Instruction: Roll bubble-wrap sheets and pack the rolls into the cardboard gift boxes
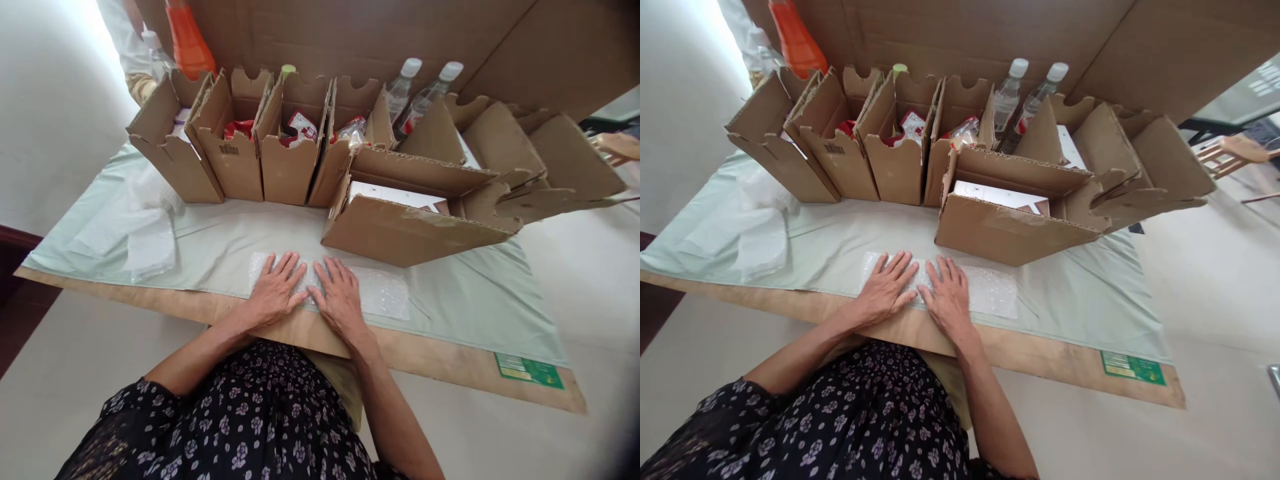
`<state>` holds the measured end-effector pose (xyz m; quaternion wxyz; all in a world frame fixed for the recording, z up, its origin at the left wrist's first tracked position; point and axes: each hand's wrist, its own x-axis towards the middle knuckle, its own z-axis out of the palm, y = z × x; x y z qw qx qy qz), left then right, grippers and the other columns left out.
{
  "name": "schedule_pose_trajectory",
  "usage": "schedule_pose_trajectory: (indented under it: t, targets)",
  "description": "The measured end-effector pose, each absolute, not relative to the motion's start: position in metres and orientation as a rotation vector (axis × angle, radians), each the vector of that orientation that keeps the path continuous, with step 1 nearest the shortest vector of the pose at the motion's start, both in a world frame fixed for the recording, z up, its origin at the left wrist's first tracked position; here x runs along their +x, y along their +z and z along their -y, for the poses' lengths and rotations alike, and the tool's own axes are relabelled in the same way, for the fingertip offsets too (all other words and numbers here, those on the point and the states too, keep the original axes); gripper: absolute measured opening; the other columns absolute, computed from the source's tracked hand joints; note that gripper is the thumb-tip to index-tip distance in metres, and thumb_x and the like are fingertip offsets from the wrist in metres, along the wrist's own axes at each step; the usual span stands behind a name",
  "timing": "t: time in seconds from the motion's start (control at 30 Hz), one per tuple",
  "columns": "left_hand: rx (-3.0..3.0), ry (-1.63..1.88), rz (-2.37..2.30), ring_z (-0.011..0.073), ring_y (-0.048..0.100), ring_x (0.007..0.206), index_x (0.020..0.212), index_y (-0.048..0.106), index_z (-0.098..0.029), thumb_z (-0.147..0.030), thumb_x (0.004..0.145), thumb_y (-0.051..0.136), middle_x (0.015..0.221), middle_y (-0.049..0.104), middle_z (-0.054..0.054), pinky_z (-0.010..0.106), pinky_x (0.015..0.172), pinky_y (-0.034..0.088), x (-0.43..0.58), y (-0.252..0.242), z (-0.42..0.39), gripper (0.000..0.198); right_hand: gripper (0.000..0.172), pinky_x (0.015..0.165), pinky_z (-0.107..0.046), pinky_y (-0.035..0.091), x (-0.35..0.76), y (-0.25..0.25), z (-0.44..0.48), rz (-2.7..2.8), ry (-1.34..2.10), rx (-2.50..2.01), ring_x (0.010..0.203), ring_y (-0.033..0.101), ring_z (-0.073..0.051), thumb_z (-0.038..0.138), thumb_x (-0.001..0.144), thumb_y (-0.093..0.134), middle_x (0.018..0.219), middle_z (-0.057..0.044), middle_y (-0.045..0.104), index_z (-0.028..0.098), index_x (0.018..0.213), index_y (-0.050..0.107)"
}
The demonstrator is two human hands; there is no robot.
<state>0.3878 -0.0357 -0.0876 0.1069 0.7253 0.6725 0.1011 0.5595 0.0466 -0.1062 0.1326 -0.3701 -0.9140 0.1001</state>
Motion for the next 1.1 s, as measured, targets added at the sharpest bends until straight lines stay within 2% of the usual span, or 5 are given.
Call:
schedule_pose_trajectory:
  t: [0.27,0.47,0.67,0.9,1.1]
  targets:
    - [2.055,0.150,-2.136,0.0380,0.026,0.158,0.154,0.047,-0.024,-0.043,0.104,0.049,0.169,0.033,0.016,0.064,0.126,0.017,0.362,-0.080,0.047,0.054,0.054,0.114,-0.057,0.038,0.673,-0.103,-0.073,2.483,0.132,-1.482,0.146,0.042,-0.036,0.048,0.105,0.036,0.157,-0.016,0.050,0.020,0.147,0.056]
    - [2.098,0.269,-2.161,0.0387,0.023,0.159,0.155,0.044,-0.021,-0.043,0.103,0.050,0.170,0.027,0.020,0.066,0.125,0.016,0.377,-0.077,0.046,0.056,0.052,0.113,-0.063,0.035,0.636,-0.097,-0.057,2.222,0.038,-1.518,0.149,0.036,-0.042,0.042,0.103,0.043,0.161,-0.025,0.040,0.012,0.144,0.056]
    - [2.230,0.263,-1.971,0.0350,0.028,0.157,0.155,0.046,-0.022,-0.046,0.105,0.045,0.167,0.039,0.014,0.061,0.127,0.014,0.384,-0.087,0.044,0.055,0.042,0.117,-0.051,0.037,0.568,-0.105,-0.029,2.611,0.283,-0.991,0.144,0.048,-0.030,0.032,0.102,0.047,0.153,-0.014,0.056,0.021,0.140,0.061]
    - [2.207,0.267,-1.922,0.0345,0.027,0.158,0.154,0.047,-0.021,-0.044,0.103,0.049,0.167,0.037,0.012,0.057,0.128,0.015,0.376,-0.087,0.046,0.056,0.044,0.109,-0.050,0.041,0.638,-0.102,-0.050,2.540,0.162,-1.199,0.140,0.051,-0.031,0.041,0.105,0.042,0.149,-0.015,0.059,0.019,0.137,0.063]
    - [2.012,0.432,-2.218,0.0374,0.034,0.153,0.143,0.058,-0.016,-0.028,0.098,0.053,0.160,0.046,0.018,0.061,0.124,0.024,0.354,-0.080,0.044,0.046,0.047,0.096,-0.050,0.044,0.658,-0.092,-0.081,2.367,0.012,-1.562,0.125,0.057,-0.036,0.036,0.101,0.041,0.143,-0.021,0.061,0.013,0.138,0.060]
